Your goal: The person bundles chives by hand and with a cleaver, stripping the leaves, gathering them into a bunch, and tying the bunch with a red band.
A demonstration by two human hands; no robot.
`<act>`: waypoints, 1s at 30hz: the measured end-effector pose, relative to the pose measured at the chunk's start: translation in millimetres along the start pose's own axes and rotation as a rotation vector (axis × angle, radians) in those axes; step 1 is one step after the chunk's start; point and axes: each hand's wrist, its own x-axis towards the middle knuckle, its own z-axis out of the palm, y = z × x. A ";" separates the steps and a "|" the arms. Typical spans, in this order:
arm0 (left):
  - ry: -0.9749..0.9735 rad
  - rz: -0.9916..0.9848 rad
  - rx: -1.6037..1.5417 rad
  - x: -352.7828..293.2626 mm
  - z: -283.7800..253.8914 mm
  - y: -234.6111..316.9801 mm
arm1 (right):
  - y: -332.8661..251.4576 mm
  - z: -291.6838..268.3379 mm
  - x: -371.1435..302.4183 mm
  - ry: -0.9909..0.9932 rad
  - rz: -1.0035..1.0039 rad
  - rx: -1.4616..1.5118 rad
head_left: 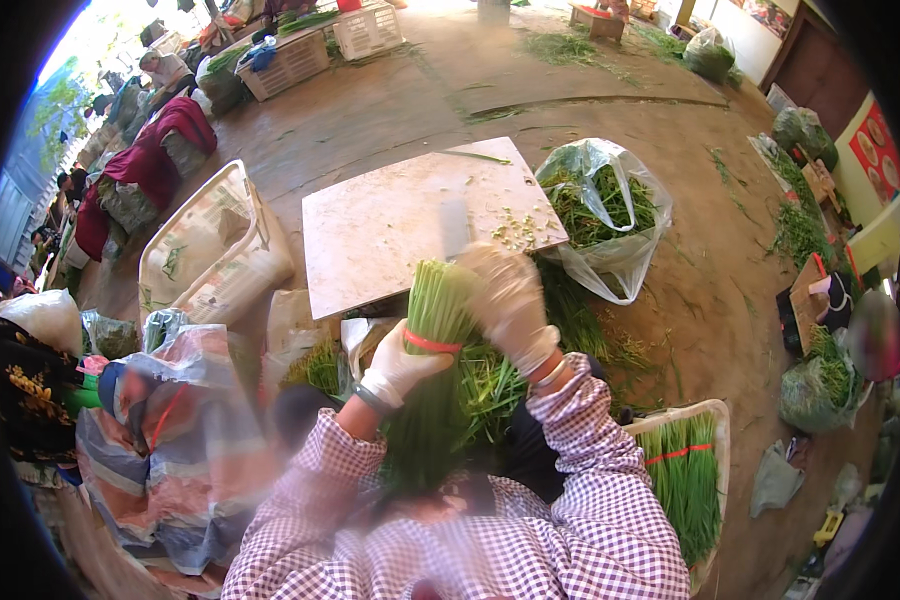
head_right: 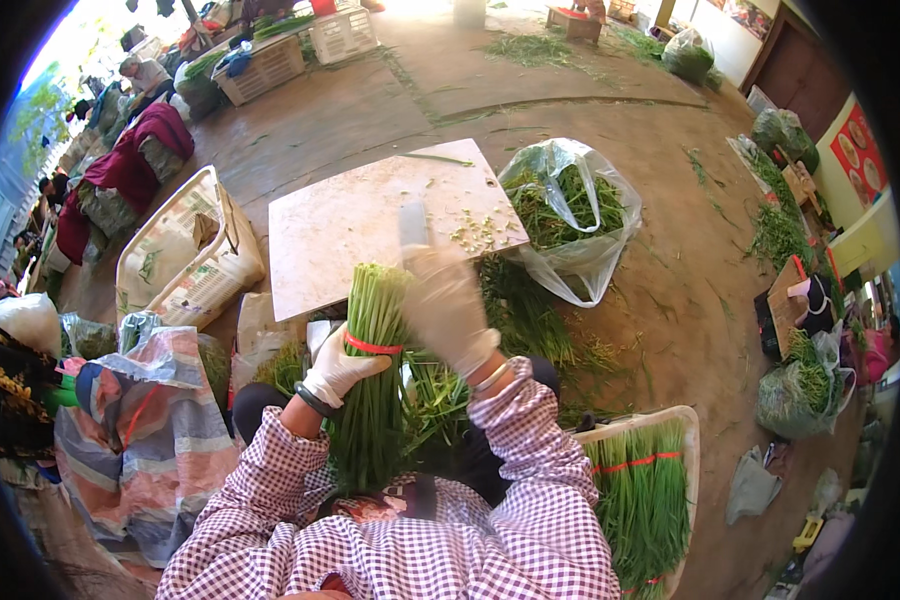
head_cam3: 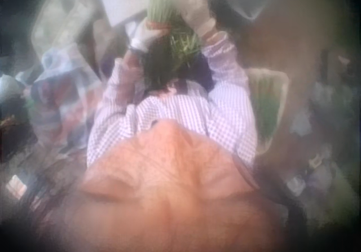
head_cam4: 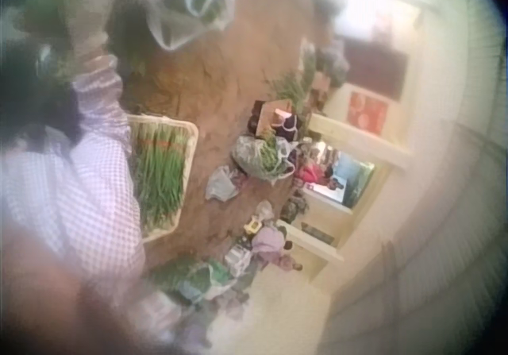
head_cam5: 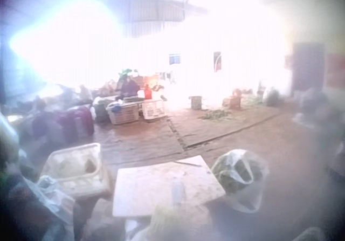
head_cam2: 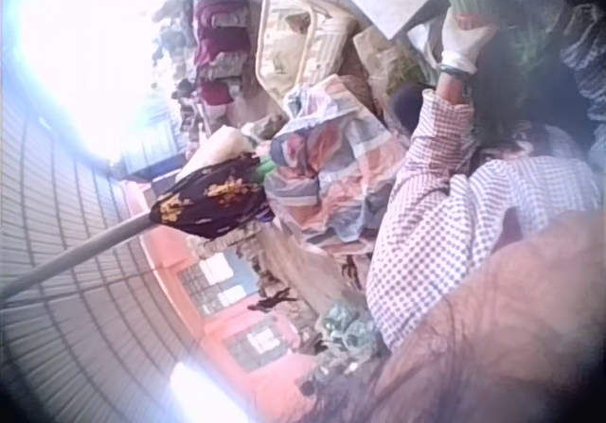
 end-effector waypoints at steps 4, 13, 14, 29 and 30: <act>0.225 0.168 0.247 -23.4 18.1 9.7 | 45.9 -20.6 -37.9 0.344 0.520 0.263; 0.066 1.151 0.954 -50.8 30.1 40.2 | 0.1 -69.7 -99.1 -0.432 1.104 1.668; 0.076 1.198 0.983 -49.0 34.5 31.4 | -2.3 -57.1 -106.9 -0.419 1.067 1.873; 0.048 -0.110 -0.714 -39.5 46.3 -99.6 | -44.1 46.2 -140.5 -0.262 1.202 1.492; 0.094 -0.195 -0.706 -27.0 45.8 -93.0 | -47.1 60.4 -151.2 -0.226 1.153 1.341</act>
